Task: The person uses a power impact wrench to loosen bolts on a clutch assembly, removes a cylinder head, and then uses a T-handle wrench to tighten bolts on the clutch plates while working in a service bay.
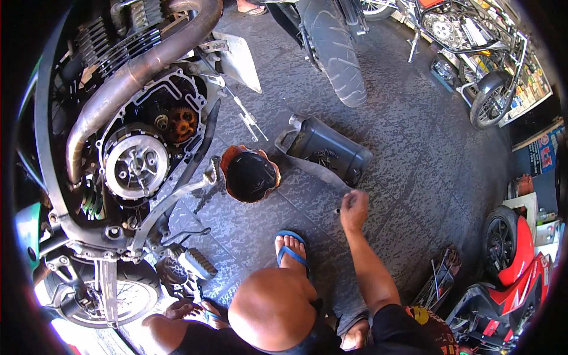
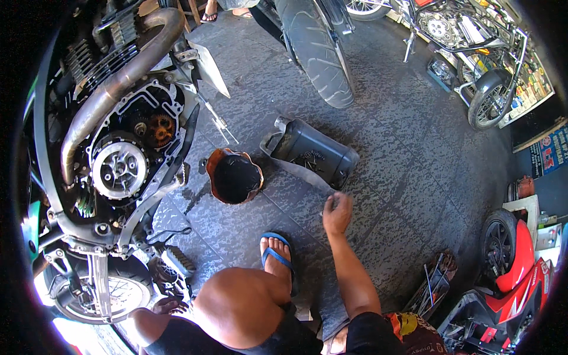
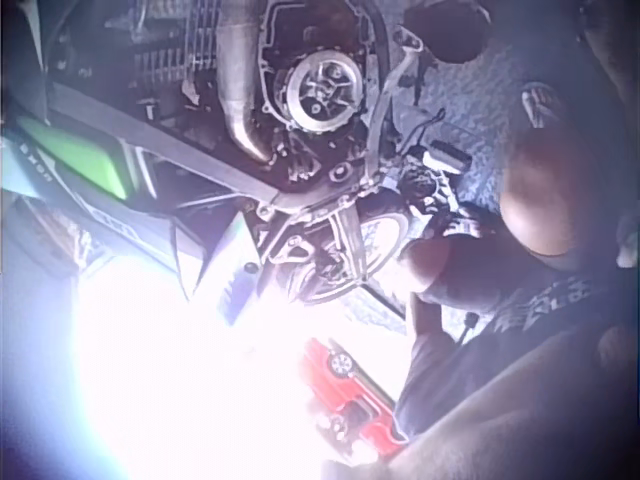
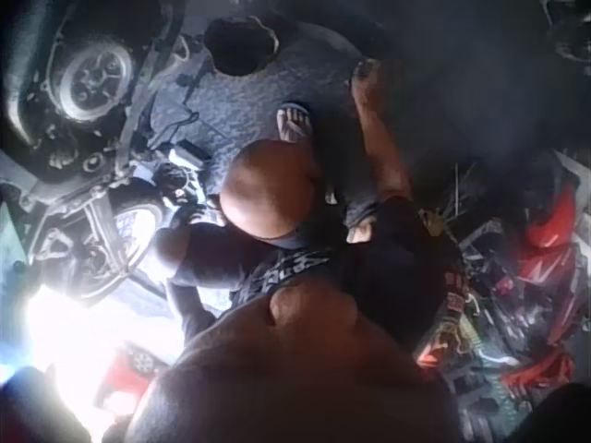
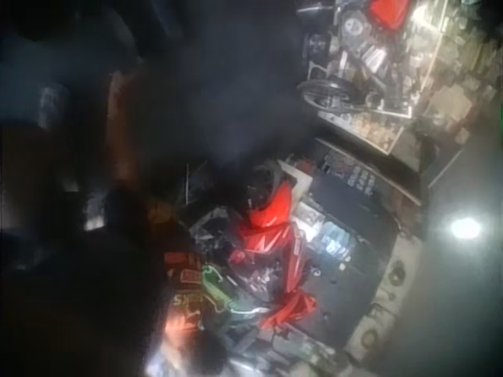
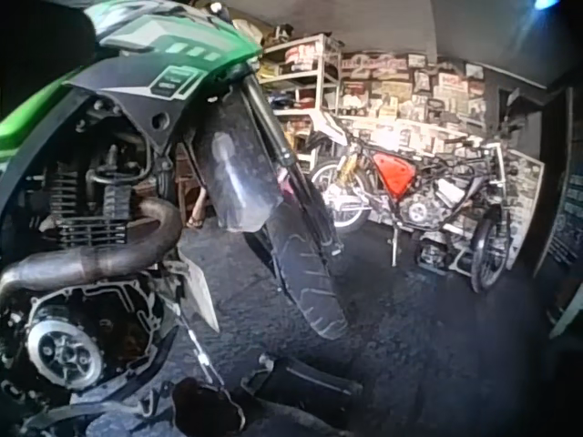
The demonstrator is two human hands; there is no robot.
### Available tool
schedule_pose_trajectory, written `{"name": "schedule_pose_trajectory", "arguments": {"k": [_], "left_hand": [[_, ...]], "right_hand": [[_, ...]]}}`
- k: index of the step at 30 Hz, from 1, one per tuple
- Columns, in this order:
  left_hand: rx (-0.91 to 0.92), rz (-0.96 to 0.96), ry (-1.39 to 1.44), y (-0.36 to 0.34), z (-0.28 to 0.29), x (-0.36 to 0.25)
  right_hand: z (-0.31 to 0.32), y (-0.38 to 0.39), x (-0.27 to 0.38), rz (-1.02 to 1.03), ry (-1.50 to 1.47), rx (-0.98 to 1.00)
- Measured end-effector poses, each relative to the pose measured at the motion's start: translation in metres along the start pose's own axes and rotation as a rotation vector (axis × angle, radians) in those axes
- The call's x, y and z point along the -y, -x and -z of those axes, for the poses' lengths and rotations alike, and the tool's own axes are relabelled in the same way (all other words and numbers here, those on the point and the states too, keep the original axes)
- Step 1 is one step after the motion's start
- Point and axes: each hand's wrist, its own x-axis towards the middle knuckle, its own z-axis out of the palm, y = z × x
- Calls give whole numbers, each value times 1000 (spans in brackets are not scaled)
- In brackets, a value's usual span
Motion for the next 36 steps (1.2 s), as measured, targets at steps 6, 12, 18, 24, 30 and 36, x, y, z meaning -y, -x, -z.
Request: {"name": "schedule_pose_trajectory", "arguments": {"k": [6, 12, 18, 24, 30, 36], "left_hand": [[13, 42, -1, -37, -25, -23], [4, 106, 24, -69, -37, -26], [-40, 149, 42, -81, -31, -30], [-49, 153, 48, -91, -33, -37], [-91, 161, 101, -86, -16, -19], [-137, 163, 193, -65, 28, 1]], "right_hand": [[-11, -109, -6, 88, 122, 195], [-43, -158, 16, 225, 404, 510], [-90, -164, 30, 229, 386, 665], [-110, -170, -13, 175, 228, 626], [-98, -163, 19, -802, -1305, 717], [-112, -164, 38, 165, 126, 749]]}}
